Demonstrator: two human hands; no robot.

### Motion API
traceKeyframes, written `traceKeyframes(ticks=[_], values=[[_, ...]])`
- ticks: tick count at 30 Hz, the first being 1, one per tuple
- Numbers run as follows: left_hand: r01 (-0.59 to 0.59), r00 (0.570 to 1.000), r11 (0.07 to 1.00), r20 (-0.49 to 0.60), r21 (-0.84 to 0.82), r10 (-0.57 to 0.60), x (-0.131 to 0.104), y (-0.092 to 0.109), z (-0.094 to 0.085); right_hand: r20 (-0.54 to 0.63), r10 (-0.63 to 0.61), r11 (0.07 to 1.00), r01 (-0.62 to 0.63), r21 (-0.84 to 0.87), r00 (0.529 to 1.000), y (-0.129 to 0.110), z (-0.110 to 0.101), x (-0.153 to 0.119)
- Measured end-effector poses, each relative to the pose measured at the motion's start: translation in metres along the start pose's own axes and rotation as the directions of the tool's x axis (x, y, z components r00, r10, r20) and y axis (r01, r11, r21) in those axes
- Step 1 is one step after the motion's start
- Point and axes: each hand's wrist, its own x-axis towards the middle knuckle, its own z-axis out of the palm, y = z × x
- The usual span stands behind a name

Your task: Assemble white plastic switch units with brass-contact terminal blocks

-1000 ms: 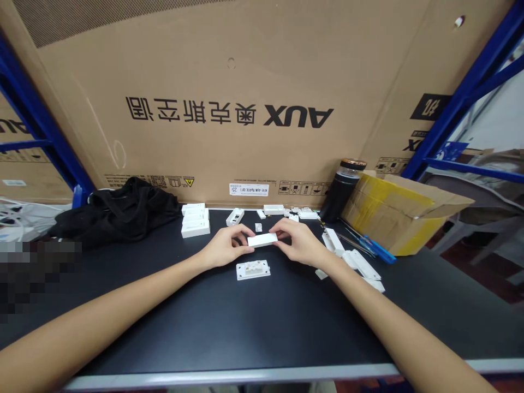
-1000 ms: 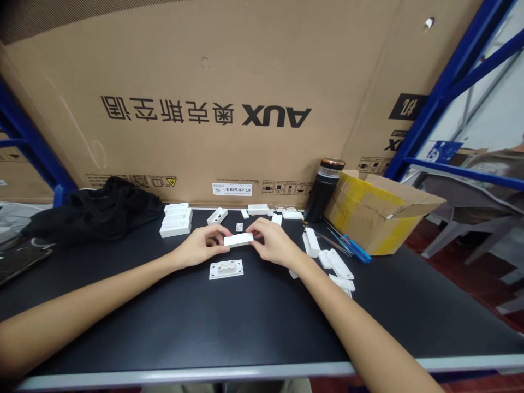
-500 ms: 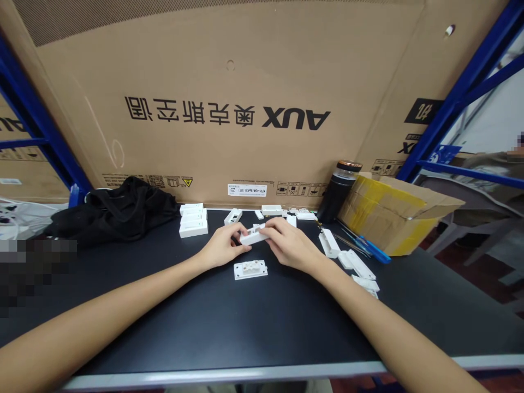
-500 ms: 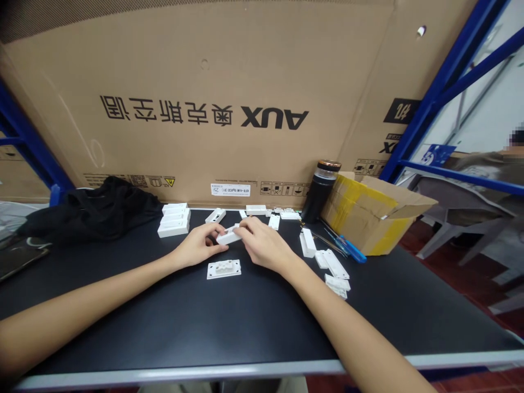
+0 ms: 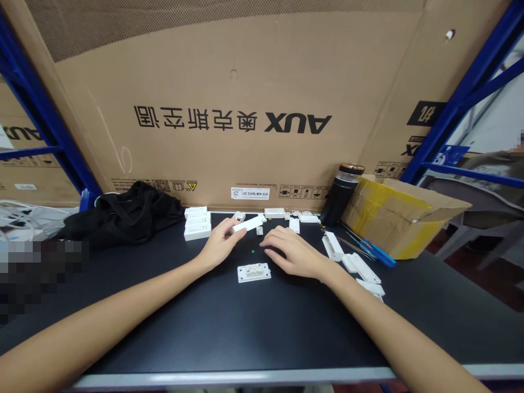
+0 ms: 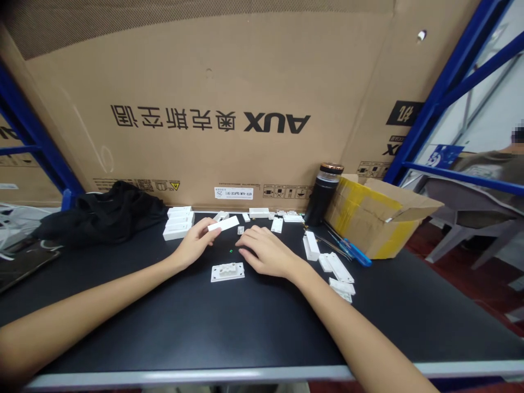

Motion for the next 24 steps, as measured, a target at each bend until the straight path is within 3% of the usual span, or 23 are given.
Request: traceKeyframes(ticks=[6, 9, 11, 13, 14, 15, 19, 22, 24], values=[[-0.154, 0.967, 0.988, 0.201, -0.016, 0.155, -0.008, 0.01, 0.001, -0.096, 0.136, 0.956, -0.105, 0.274, 0.986, 0.002, 0.002, -0.004], [-0.264, 0.92, 0.964, 0.295, -0.018, 0.257, -0.011, 0.011, 0.002, -0.029, 0.174, 0.873, -0.141, 0.466, 0.984, 0.0, -0.002, -0.003], [-0.282, 0.915, 0.959, 0.308, 0.021, 0.262, -0.012, 0.009, 0.003, 0.044, 0.199, 0.894, -0.2, 0.4, 0.979, 0.002, -0.013, -0.004], [-0.29, 0.916, 0.952, 0.316, 0.099, 0.246, -0.011, 0.005, 0.004, 0.071, 0.272, 0.948, -0.28, 0.15, 0.96, 0.011, -0.031, -0.008], [-0.294, 0.916, 0.945, 0.324, 0.143, 0.236, -0.01, 0.003, 0.004, 0.058, 0.357, 0.934, -0.356, -0.021, 0.932, 0.018, -0.042, -0.013], [-0.299, 0.915, 0.937, 0.334, 0.183, 0.227, -0.009, 0.001, 0.004, 0.021, 0.428, 0.901, -0.425, -0.088, 0.903, 0.025, -0.052, -0.019], [-0.282, 0.919, 0.922, 0.35, 0.265, 0.18, -0.006, -0.006, 0.006, -0.081, 0.654, 0.725, -0.653, -0.219, 0.752, 0.059, -0.083, -0.049], [-0.244, 0.936, 0.92, 0.324, 0.308, 0.139, -0.006, -0.008, 0.007, -0.016, 0.765, 0.621, -0.744, -0.249, 0.644, 0.078, -0.086, -0.066], [-0.225, 0.943, 0.915, 0.312, 0.336, 0.118, -0.006, -0.009, 0.007, 0.037, 0.797, 0.59, -0.765, -0.259, 0.603, 0.084, -0.081, -0.07]])
